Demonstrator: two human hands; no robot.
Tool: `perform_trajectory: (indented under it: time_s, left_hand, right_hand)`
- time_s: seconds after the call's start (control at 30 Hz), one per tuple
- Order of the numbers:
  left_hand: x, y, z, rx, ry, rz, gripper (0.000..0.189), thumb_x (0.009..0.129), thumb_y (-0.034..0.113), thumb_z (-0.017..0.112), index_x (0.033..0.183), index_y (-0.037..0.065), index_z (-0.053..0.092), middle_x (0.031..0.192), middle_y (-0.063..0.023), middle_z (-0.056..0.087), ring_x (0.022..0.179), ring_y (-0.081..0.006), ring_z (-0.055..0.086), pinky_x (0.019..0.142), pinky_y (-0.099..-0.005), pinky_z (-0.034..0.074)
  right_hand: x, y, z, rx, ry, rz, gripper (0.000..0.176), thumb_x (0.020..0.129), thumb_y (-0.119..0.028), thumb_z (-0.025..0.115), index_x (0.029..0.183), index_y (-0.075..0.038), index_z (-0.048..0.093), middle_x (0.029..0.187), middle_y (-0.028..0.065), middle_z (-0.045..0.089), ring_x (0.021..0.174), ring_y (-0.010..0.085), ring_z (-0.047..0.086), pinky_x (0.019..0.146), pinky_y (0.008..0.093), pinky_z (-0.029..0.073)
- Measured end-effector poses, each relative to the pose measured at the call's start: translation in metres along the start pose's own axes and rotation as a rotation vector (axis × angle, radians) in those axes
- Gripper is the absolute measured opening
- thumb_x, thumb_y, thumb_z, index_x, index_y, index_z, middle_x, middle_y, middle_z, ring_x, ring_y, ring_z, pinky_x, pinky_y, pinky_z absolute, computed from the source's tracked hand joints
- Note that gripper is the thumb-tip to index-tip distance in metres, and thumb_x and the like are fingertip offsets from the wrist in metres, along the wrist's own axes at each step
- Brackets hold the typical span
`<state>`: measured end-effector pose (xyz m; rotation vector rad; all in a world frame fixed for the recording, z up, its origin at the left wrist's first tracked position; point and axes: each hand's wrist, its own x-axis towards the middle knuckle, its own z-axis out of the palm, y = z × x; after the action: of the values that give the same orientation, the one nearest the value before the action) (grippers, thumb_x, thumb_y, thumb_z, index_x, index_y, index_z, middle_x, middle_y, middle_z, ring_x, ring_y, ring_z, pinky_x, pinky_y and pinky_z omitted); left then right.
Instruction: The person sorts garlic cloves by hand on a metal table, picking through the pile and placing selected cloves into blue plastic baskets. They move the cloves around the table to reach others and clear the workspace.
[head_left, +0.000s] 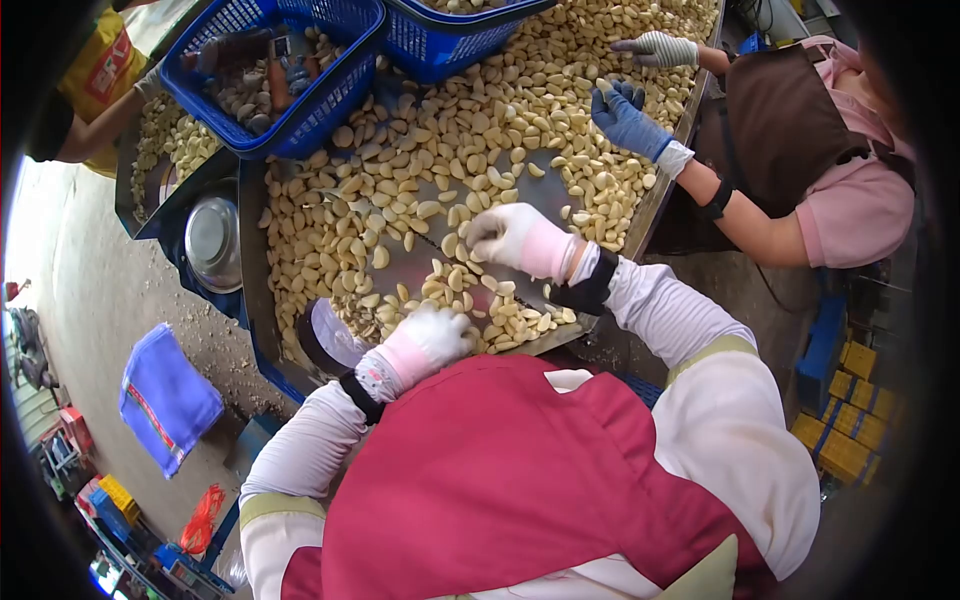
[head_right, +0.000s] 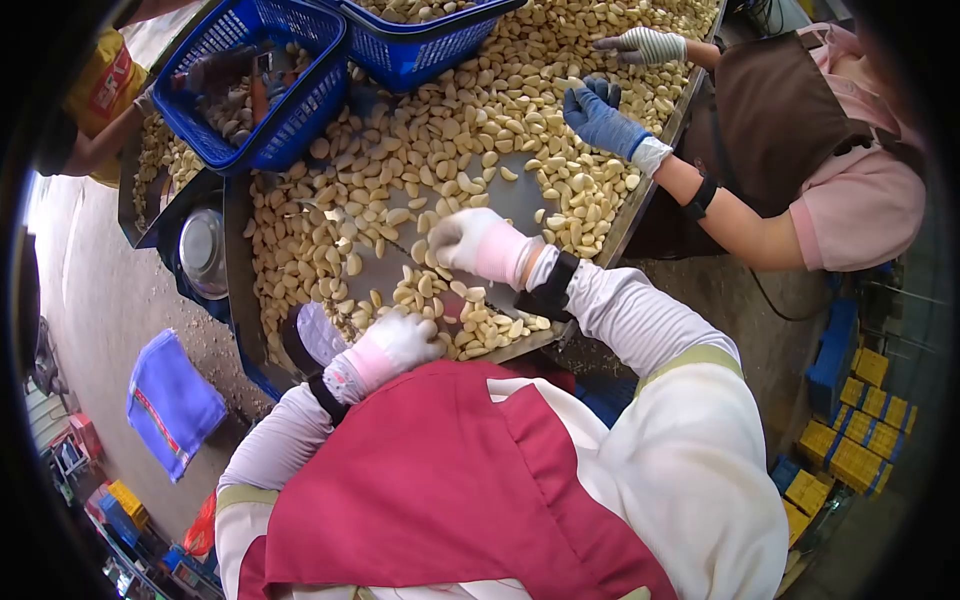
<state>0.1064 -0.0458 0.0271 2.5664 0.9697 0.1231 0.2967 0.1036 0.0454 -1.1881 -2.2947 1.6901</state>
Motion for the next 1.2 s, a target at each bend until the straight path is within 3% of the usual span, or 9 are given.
perform_trajectory:
  time_s: [0.03, 0.17, 0.37, 0.43, 0.67, 0.83, 0.9, 1.03, 1.2]
  left_hand:
    - [0.002, -0.001, 0.011, 0.024, -0.019, 0.039, 0.012, 0.083, 0.021, 0.059, 0.09, 0.016, 0.066, 0.082, -0.0038, 0.058, 0.075, -0.0231, 0.064, 0.066, -0.0401, 0.051]
    - [0.005, 0.0, 0.033, -0.01, -0.086, -0.092, 0.01, 0.082, 0.021, 0.059, 0.087, 0.014, 0.065, 0.079, -0.0038, 0.057, 0.073, -0.0217, 0.064, 0.064, -0.0379, 0.051]
    - [-0.011, -0.005, 0.016, 0.008, -0.001, -0.079, 0.008, 0.081, 0.019, 0.06, 0.083, 0.013, 0.064, 0.072, -0.0049, 0.055, 0.069, -0.0224, 0.064, 0.062, -0.0382, 0.052]
    - [-0.008, -0.004, 0.013, -0.042, -0.049, -0.133, 0.01, 0.081, 0.016, 0.06, 0.079, 0.007, 0.063, 0.078, -0.0115, 0.061, 0.07, -0.0299, 0.066, 0.063, -0.0412, 0.055]
    - [-0.001, -0.013, -0.01, -0.258, -0.128, -0.317, 0.011, 0.083, 0.016, 0.061, 0.091, 0.012, 0.069, 0.085, -0.0106, 0.064, 0.081, -0.0327, 0.066, 0.071, -0.0426, 0.055]
    - [-0.051, -0.061, -0.037, -0.42, 0.503, -0.731, 0.014, 0.085, 0.018, 0.068, 0.095, 0.009, 0.071, 0.086, -0.0132, 0.064, 0.081, -0.0335, 0.065, 0.073, -0.0413, 0.052]
    - [-0.058, -0.066, -0.039, -0.368, 0.496, -0.832, 0.014, 0.084, 0.017, 0.068, 0.095, 0.009, 0.072, 0.084, -0.0132, 0.065, 0.081, -0.0336, 0.065, 0.072, -0.0411, 0.052]
    - [-0.032, -0.053, -0.026, 0.015, 0.092, -0.552, 0.007, 0.082, 0.017, 0.064, 0.085, 0.011, 0.067, 0.081, -0.01, 0.061, 0.077, -0.0311, 0.065, 0.066, -0.0423, 0.052]
    - [-0.016, -0.045, -0.006, 0.204, -0.017, -0.497, 0.006, 0.082, 0.013, 0.061, 0.087, 0.012, 0.064, 0.083, -0.0093, 0.062, 0.074, -0.0298, 0.066, 0.063, -0.0415, 0.054]
  right_hand:
    - [-0.002, 0.002, -0.001, -0.316, 0.036, -0.194, 0.021, 0.081, -0.019, 0.069, 0.099, -0.007, 0.072, 0.083, 0.0085, 0.07, 0.079, 0.0252, 0.069, 0.072, 0.0353, 0.054]
    - [-0.01, -0.012, 0.025, -0.848, -0.175, -0.101, 0.032, 0.082, -0.03, 0.07, 0.107, -0.01, 0.068, 0.094, 0.0106, 0.065, 0.085, 0.032, 0.068, 0.078, 0.0401, 0.055]
    - [-0.009, -0.004, 0.001, -0.479, -0.126, -0.01, 0.029, 0.083, -0.031, 0.069, 0.104, -0.013, 0.07, 0.095, 0.0112, 0.065, 0.091, 0.029, 0.067, 0.079, 0.0414, 0.054]
    - [-0.018, -0.007, 0.001, -0.678, -0.295, -0.08, 0.024, 0.081, -0.028, 0.069, 0.099, -0.012, 0.07, 0.095, 0.0101, 0.068, 0.093, 0.0299, 0.067, 0.078, 0.0435, 0.054]
    - [0.026, -0.021, 0.045, -0.819, -0.159, -0.205, 0.02, 0.083, -0.019, 0.065, 0.099, -0.01, 0.072, 0.099, 0.0093, 0.067, 0.091, 0.0294, 0.069, 0.075, 0.0407, 0.057]
    - [0.015, -0.045, 0.045, -0.954, -0.335, -0.147, 0.02, 0.081, -0.009, 0.067, 0.1, -0.005, 0.073, 0.102, 0.0109, 0.068, 0.092, 0.029, 0.071, 0.071, 0.0408, 0.058]
    - [0.019, -0.035, 0.046, -0.922, -0.352, -0.113, 0.017, 0.083, -0.009, 0.065, 0.097, -0.005, 0.072, 0.104, 0.0116, 0.067, 0.091, 0.0306, 0.071, 0.07, 0.0412, 0.058]
    - [0.022, -0.032, 0.051, -0.942, -0.231, -0.222, 0.016, 0.084, -0.008, 0.063, 0.098, -0.003, 0.07, 0.1, 0.0126, 0.067, 0.09, 0.0319, 0.071, 0.068, 0.0403, 0.058]
    - [0.023, -0.021, 0.049, -0.951, -0.266, -0.208, 0.02, 0.083, -0.009, 0.065, 0.102, -0.004, 0.068, 0.102, 0.0144, 0.066, 0.09, 0.0326, 0.071, 0.07, 0.0404, 0.058]
